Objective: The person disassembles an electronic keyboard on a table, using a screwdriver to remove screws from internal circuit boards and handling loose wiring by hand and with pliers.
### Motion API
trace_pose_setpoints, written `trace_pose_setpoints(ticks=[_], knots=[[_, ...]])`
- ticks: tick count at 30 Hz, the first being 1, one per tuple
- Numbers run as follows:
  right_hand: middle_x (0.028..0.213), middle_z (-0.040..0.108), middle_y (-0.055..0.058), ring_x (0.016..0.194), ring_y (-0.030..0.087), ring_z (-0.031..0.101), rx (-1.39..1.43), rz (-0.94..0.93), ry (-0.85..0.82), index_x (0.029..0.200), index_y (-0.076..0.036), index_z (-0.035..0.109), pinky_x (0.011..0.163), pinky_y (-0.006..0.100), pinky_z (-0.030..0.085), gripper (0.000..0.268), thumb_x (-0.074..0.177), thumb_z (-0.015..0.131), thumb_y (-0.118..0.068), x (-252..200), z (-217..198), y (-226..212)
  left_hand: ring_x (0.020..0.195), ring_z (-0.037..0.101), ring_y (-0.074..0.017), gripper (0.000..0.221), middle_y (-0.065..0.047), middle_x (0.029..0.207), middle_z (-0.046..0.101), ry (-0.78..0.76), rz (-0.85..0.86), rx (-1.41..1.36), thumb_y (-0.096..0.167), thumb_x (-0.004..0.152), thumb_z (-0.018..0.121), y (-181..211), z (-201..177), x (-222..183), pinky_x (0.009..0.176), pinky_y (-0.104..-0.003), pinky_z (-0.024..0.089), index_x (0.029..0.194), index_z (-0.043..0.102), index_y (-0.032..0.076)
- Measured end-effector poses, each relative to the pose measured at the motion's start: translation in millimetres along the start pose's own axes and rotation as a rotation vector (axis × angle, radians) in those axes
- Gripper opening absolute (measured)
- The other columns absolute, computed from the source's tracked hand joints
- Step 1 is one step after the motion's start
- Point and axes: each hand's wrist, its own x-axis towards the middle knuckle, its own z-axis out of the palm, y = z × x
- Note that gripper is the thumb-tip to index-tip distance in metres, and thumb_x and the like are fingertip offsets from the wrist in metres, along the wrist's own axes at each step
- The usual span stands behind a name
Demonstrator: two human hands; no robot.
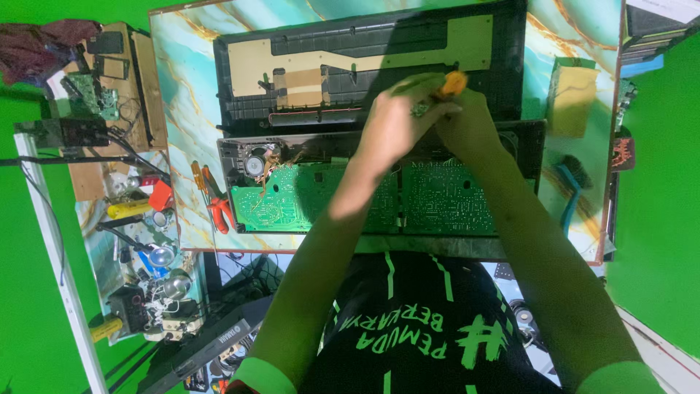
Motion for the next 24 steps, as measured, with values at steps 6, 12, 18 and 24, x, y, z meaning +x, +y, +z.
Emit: trace_pose_setpoints(ticks=[6, 12, 18, 24], knots=[[0.095, 0.073, 0.022, 0.081, 0.035, 0.073, 0.005, 0.162, 0.006, 0.113, 0.004, 0.071, 0.072, 0.041, 0.054, 0.016, 0.103, 0.063, -0.006, 6, -14, -15, 0.131, 0.067, -0.0359, 0.055, -0.019, 0.141, 0.067, 0.127, 0.016, 0.013, 0.015, 0.090, 0.073, -8, -19, -23, 0.117, -0.048, 0.051, 0.143, 0.061, 0.007], [0.095, 0.073, 0.023, 0.083, 0.037, 0.073, -0.008, 0.125, 0.067, 0.110, 0.005, 0.072, 0.072, 0.042, 0.054, 0.015, 0.105, 0.065, -0.008, 0, -14, -20, 0.119, 0.072, -0.0319, 0.044, -0.016, 0.130, 0.073, 0.088, -0.191, 0.020, 0.014, 0.095, 0.065, -30, -8, -49, 0.112, -0.043, 0.053, 0.139, 0.064, 0.012], [0.101, 0.073, 0.023, 0.089, 0.038, 0.073, -0.050, 0.065, 0.066, 0.112, 0.005, 0.072, 0.076, 0.042, 0.055, 0.014, 0.103, 0.066, -0.004, 2, -11, -14, 0.118, 0.072, -0.0312, 0.038, -0.018, 0.129, 0.073, 0.093, -0.196, 0.061, 0.016, 0.097, 0.070, -31, 4, -58, 0.109, -0.044, 0.052, 0.135, 0.066, 0.014], [0.099, 0.073, 0.022, 0.084, 0.035, 0.073, 0.016, 0.152, 0.075, 0.113, 0.004, 0.072, 0.072, 0.040, 0.054, 0.015, 0.104, 0.065, -0.005, 1, -18, -23, 0.084, 0.072, -0.0284, 0.042, -0.016, 0.114, 0.076, -0.007, -0.341, 0.018, 0.020, 0.096, 0.069, -28, 1, -61, 0.113, -0.044, 0.053, 0.138, 0.065, 0.017]])
